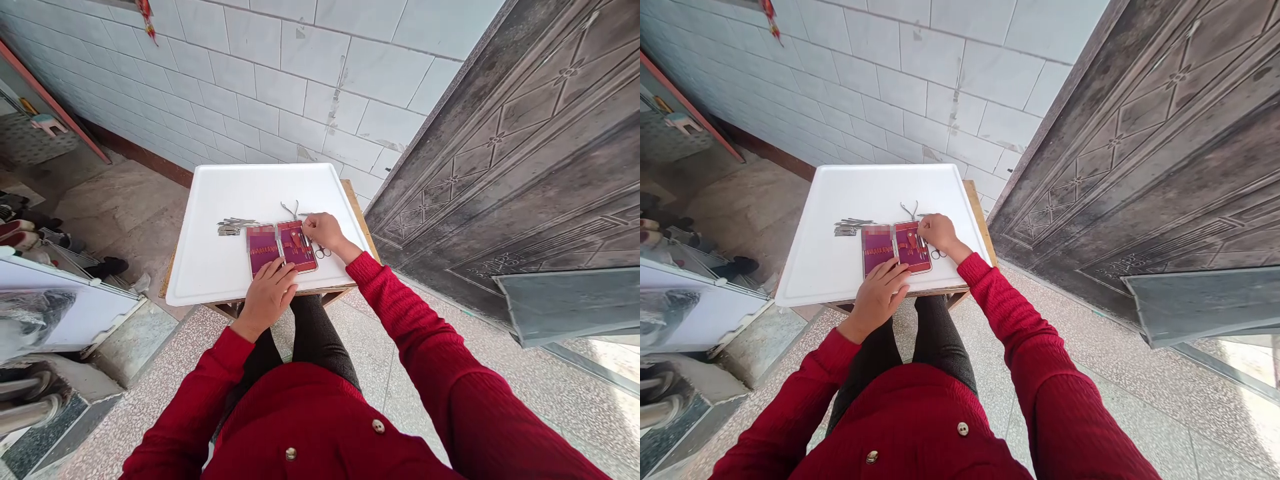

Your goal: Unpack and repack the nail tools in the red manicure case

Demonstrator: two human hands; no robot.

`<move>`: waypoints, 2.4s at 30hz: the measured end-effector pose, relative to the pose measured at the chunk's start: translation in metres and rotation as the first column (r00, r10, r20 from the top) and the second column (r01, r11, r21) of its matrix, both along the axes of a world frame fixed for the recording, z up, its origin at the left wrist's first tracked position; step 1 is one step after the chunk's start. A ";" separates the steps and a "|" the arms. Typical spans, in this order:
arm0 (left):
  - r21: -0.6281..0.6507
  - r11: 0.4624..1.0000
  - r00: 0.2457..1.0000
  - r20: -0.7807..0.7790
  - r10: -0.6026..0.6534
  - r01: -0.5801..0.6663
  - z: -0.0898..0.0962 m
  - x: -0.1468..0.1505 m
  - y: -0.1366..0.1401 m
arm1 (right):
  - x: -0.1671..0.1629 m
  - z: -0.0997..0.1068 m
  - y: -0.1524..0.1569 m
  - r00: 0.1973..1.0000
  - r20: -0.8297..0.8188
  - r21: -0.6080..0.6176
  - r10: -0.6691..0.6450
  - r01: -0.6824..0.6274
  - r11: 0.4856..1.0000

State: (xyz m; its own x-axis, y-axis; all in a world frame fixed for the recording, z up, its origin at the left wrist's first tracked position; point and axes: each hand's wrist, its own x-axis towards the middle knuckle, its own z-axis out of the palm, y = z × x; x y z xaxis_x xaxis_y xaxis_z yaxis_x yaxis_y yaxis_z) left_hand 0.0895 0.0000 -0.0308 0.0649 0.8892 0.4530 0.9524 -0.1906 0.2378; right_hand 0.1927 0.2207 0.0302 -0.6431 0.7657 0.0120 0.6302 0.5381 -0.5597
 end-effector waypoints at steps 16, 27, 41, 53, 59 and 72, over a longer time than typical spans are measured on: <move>0.026 1.000 1.000 0.006 0.001 -0.002 -0.003 0.000 0.000 | -0.011 -0.004 0.030 0.906 -0.416 -0.199 -0.082 -0.003 0.980; 0.035 0.999 1.000 -0.017 0.009 -0.009 -0.003 0.000 -0.001 | -0.035 0.003 0.061 0.984 0.059 0.005 -0.167 0.167 0.986; 0.064 0.998 0.999 -0.043 0.011 -0.009 -0.004 0.001 -0.001 | -0.020 0.030 -0.015 0.844 0.535 0.115 0.043 -0.122 0.986; 0.097 0.995 0.998 -0.067 0.007 0.000 -0.009 0.000 0.001 | -0.047 0.035 -0.007 0.829 0.540 -0.145 0.149 -0.083 0.986; 0.096 0.995 0.998 -0.061 -0.005 0.011 -0.010 -0.001 0.002 | -0.038 0.025 -0.002 0.946 0.324 -0.296 -0.015 0.116 0.948; 0.042 0.999 1.000 -0.021 -0.017 0.018 -0.008 -0.002 0.002 | -0.046 0.025 0.001 0.843 0.524 -0.071 0.118 -0.095 0.993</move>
State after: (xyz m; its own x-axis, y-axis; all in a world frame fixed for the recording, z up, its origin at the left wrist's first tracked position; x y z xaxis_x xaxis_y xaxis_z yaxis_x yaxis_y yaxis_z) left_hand 0.0880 0.0025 -0.0387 0.0897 0.8682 0.4881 0.9534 -0.2166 0.2101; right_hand 0.1470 0.2212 0.0555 -0.6216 0.6842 -0.3814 0.7763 0.6032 -0.1832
